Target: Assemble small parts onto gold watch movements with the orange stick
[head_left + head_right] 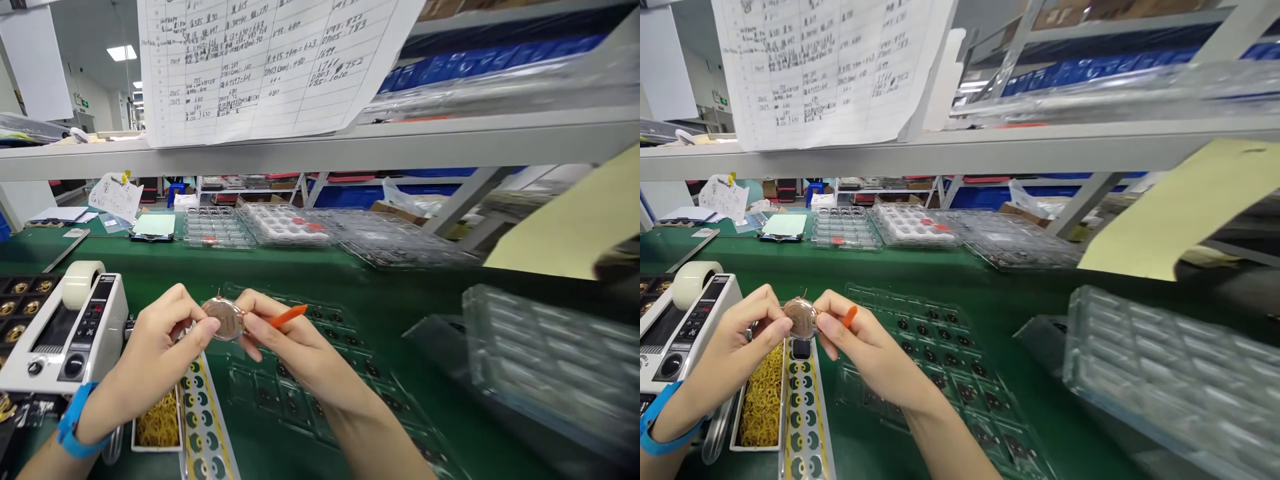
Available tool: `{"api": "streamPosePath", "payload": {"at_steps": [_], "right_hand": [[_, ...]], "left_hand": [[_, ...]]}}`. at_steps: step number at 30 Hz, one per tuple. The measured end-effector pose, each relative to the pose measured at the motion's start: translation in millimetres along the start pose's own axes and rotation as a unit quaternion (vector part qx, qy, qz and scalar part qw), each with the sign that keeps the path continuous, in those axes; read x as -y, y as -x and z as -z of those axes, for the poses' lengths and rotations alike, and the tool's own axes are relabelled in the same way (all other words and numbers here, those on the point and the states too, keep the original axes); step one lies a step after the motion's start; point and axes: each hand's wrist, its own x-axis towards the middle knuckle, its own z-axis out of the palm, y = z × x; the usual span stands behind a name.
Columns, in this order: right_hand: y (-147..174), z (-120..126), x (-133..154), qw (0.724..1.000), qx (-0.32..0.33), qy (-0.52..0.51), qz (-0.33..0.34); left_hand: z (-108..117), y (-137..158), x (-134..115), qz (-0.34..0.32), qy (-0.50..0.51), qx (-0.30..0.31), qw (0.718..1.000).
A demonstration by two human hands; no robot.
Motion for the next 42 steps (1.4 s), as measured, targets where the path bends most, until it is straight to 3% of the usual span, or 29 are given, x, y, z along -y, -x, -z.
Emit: {"api": "streamPosePath", "payload": {"at_steps": [14, 18, 23, 27, 28, 30, 32, 34, 42], "right_hand": [[-0.1, -2.3, 0.6, 1.0, -0.005, -0.001, -0.001], [0.8, -3.7, 1.8, 1.0, -0.013, 0.024, 0.008], [-1.6, -0.7, 0.7, 0.999, -0.025, 0.015, 0.015], [-3.9, 1.0, -2.3, 1.0, -0.018, -0.013, 0.018], [-3.8, 0.4, -2.8, 1.0, -0.013, -0.016, 0.019], [-2.6, -2.1, -3.6, 1.0, -0.001, -0.023, 0.018], [-0.9, -5.8, -4.1, 0.999, 0.007, -0.031, 0.017], [-0.2, -9.7, -4.7, 0.999, 0.003, -0.039, 0.009], [-1.7, -25.8, -9.9, 0.982, -0.046, -0.154, -0.098]], "left_hand": [[-5.9, 2.2, 3.5, -0.026, -0.03, -0.027, 0.999], [-12.1, 2.9, 6.4, -0.062, -0.111, -0.085, 0.988], [-2.2, 0.7, 9.6, -0.045, -0.248, -0.176, 0.952], [7.0, 1.3, 7.5, -0.117, -0.206, -0.245, 0.94], [6.9, 2.0, 6.4, -0.143, -0.176, -0.233, 0.946], [4.2, 3.4, 5.0, -0.169, -0.124, -0.156, 0.965], [0.4, 3.4, 5.9, -0.146, -0.082, -0.05, 0.985], [-2.6, 1.6, 9.7, -0.107, -0.039, 0.019, 0.993], [-5.2, -5.9, 17.6, -0.115, 0.031, 0.043, 0.992]]}}
